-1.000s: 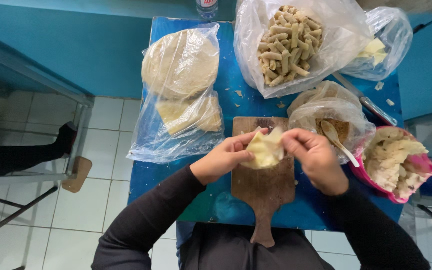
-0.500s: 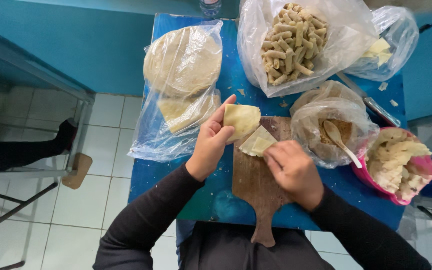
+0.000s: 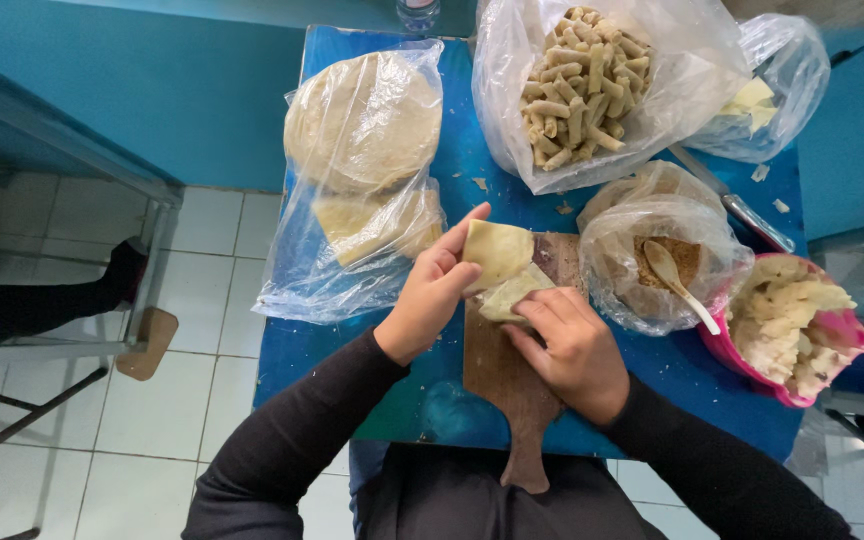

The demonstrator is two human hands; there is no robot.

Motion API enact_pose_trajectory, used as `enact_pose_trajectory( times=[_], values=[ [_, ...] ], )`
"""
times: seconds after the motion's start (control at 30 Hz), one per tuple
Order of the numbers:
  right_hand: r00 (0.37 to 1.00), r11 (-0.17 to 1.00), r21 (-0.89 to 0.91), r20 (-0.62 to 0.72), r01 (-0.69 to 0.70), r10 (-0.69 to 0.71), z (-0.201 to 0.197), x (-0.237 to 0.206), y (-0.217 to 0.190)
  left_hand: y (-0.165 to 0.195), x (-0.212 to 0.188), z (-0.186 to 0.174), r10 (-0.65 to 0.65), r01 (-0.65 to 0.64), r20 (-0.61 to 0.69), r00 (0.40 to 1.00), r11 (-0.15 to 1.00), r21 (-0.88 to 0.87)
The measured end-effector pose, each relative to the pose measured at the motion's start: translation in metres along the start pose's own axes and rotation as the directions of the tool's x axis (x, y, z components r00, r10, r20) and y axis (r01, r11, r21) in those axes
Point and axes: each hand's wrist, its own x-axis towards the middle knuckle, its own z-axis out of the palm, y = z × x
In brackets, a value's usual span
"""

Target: The person peels thin layers off a large round flatbread, pressing the disc on a wooden paddle board and pulling sheets away by hand. They then cut the stacked layers with a knife, fold and press the pieces, and arrange the slices on the board.

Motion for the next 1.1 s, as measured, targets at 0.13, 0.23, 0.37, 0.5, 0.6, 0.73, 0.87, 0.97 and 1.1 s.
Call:
enact_pose_trajectory(
  times=[0.13,0.23,0.37,0.5,0.6,0.73,0.87,0.97,1.1],
  values=[
    [0.993,0.997,0.012,-0.093,0.075,-0.073,-0.01,0.001,0.002,-0.002,-0.002,0.0,-0.172,0.177,0.055,0.984,0.978,-0.112],
    [0.982,0.987,-0.047,-0.104,0.151,-0.155,-0.014,0.003,0.004,-0.005,-0.003,0.001,-0.219,0.244,0.191,0.957,0.963,-0.118],
    [0.994,0.996,0.021,-0.064,0.086,-0.085,-0.014,0.003,0.008,-0.007,-0.005,0.003,-0.242,0.294,0.304,0.922,0.945,-0.14],
    [0.999,0.978,0.211,-0.049,-0.001,0.011,-0.013,0.001,0.013,-0.005,-0.006,0.002,-0.253,0.285,0.291,0.923,0.956,-0.072],
    [0.994,0.943,0.317,-0.012,-0.099,0.108,-0.012,-0.003,0.019,-0.004,-0.008,0.003,-0.205,0.221,0.321,0.925,0.975,-0.014],
    [0.956,0.814,0.504,0.107,-0.289,0.273,-0.01,-0.012,0.033,-0.004,-0.009,0.005,-0.188,0.162,0.309,0.932,0.981,0.108],
    [0.786,0.318,0.826,0.221,-0.466,0.578,-0.006,-0.016,0.048,-0.003,-0.009,0.003,-0.182,0.155,0.288,0.94,0.981,0.114],
    [0.767,0.253,0.93,0.047,-0.267,0.639,-0.015,-0.014,0.055,-0.003,-0.006,0.004,-0.127,0.107,0.22,0.967,0.989,0.099],
    [0.837,0.804,0.416,-0.156,-0.425,0.524,-0.029,-0.015,0.038,0.0,-0.004,0.003,-0.014,0.011,0.062,0.998,0.999,0.046]
  ],
)
